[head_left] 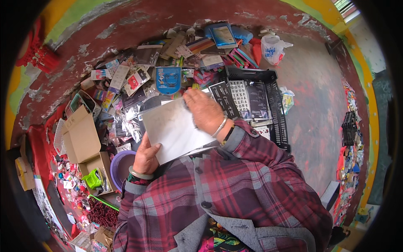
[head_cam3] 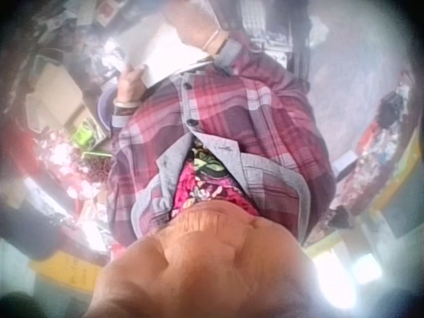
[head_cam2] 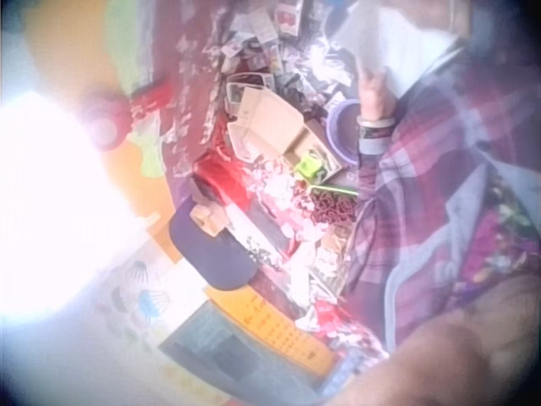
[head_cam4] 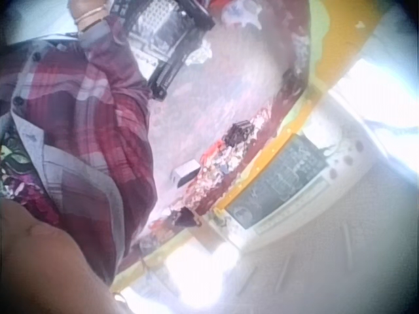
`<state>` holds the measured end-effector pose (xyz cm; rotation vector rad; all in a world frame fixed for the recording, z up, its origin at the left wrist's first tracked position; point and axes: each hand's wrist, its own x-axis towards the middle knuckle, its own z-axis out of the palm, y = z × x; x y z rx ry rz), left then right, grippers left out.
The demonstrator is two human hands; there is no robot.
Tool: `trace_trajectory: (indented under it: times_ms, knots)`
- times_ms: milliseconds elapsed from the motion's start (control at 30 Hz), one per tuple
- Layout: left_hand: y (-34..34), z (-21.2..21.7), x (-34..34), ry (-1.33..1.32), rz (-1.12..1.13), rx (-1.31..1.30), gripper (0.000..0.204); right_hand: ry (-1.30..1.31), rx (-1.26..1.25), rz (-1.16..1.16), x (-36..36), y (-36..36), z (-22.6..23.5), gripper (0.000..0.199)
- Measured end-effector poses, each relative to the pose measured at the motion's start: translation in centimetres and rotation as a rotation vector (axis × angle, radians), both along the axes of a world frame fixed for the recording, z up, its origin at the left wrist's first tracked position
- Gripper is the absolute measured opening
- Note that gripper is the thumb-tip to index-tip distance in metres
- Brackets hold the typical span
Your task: The person sits on the floor and wipes the plastic packaging of various sticker sheets with a cloth. They handle multiple sheets, including alphabet and decorative designs, turning them over to clean both sides before placing them back into a pile.
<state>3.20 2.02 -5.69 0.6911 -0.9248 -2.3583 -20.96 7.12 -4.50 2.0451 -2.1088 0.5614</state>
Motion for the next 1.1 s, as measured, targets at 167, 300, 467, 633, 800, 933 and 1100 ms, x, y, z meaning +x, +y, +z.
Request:
trace_trajectory:
  times_ms: [167, 300, 467, 633, 800, 933, 1100]
  knots:
    - [-0.3, -0.1, -0.3, 0.017, -0.02, -0.004, 0.064, -0.156, 0.13, -0.191, -5.9, 2.0, 0.3, 0.034]
    - [-0.2, 0.7, -0.5, 0.015, 0.009, 0.009, 0.066, -0.224, 0.093, -0.251, -10.0, 5.2, -0.2, 0.023]
    - [-0.5, 1.4, -0.8, -0.011, 0.009, 0.08, 0.068, -0.131, -0.231, -0.399, -10.6, 6.7, 3.9, 0.028]
    - [-0.8, 0.5, -0.6, 0.041, 0.01, 0.198, 0.052, -0.519, -0.259, 0.271, -1.7, 3.2, 6.3, 0.031]
    - [-1.6, -0.3, -0.2, 0.028, -0.048, 0.322, 0.04, -0.557, 0.087, 0.812, 5.6, 1.8, 0.6, 0.037]
    - [-0.9, -0.5, -0.1, -0.03, 0.06, 0.195, 0.04, -0.394, 0.143, 0.674, 4.2, 3.2, 0.3, 0.03]
    - [-1.0, 0.0, -0.9, -0.037, 0.089, 0.211, 0.044, -0.13, 0.186, 0.296, -1.2, 7.4, 0.5, 0.034]
